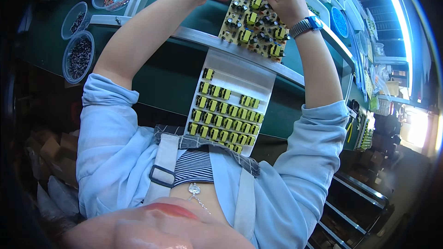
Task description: The person inserts electronic components, including coils, capacitors, and transformers, into circuit boards by hand, then retrieves a tray and places the assembled board onto it.
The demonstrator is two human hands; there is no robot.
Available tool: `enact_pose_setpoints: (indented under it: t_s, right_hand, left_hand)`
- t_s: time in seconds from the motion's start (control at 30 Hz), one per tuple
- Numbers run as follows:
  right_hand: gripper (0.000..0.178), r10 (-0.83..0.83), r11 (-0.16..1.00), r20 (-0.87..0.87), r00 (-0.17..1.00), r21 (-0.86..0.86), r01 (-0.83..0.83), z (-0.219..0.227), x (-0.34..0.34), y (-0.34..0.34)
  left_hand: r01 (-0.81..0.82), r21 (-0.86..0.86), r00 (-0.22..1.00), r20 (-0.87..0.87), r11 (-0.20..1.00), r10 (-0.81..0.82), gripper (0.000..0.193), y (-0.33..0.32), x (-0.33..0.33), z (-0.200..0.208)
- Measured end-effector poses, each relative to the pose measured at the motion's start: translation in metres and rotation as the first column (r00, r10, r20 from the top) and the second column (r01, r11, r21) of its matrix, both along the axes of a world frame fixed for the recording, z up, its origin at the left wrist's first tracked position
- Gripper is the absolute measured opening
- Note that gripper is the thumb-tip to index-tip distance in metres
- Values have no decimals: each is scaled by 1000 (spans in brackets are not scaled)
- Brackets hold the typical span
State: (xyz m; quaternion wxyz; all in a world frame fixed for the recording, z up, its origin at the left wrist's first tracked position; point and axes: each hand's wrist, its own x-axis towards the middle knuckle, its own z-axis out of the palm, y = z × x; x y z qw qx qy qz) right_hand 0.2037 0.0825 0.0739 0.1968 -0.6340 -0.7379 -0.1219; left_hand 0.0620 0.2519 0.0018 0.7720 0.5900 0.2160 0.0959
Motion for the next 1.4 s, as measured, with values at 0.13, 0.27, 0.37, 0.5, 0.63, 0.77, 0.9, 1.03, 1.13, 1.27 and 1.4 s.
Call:
enact_pose_setpoints:
  t_s: [0.13, 0.27, 0.37, 0.5, 0.63, 0.77, 0.9, 1.03, 1.13, 1.27, 1.4]
  right_hand:
    - [26, -124, 974, 16, 992, 193, 119, 28, -31, -21]
    - [17, -171, 965, -395, 903, 115, 234, 35, -66, -83]
    - [13, -328, 943, -495, 805, -120, 310, 21, -95, -167]
    - [22, -746, 631, -431, 508, -702, 331, -1, -137, -269]
    - [25, -881, 365, -286, 377, -917, 157, -50, -176, -306]
    - [35, -644, 756, -698, -314, -643, -121, -83, -218, -301]
    - [52, -502, 841, -652, -568, -522, -144, -96, -226, -290]
    - [52, -438, 884, -692, -574, -447, -136, -107, -236, -291]
    - [47, -356, 925, -747, -562, -365, -102, -118, -244, -293]
    - [47, -258, 950, -858, -445, -308, 43, -151, -262, -317]
    - [51, -161, 916, -959, -232, -232, 326, -150, -282, -323]
  left_hand:
    - [12, 85, 999, -45, 996, -8, 19, -8, -10, 22]
    - [-394, 546, 918, 268, 740, 291, 18, -3, -42, 22]
    - [-163, 497, 979, 191, 852, 75, 21, -38, -111, 59]
    - [431, 362, 901, -222, 827, -373, 22, -111, -222, 75]
    - [454, 128, 841, -387, 882, -377, 62, -168, -270, 54]
    - [277, 33, 941, -212, 960, -264, 85, -200, -274, 27]
    - [255, 218, 946, -257, 942, -196, 89, -209, -267, 6]
    - [252, 224, 940, -289, 941, -183, 87, -209, -264, -1]
    - [280, 307, 954, -196, 910, -228, 89, -208, -261, -9]
    - [337, 131, 933, 86, 932, -350, 86, -211, -252, -20]
    - [337, 234, 898, 212, 912, -386, 88, -211, -244, -25]
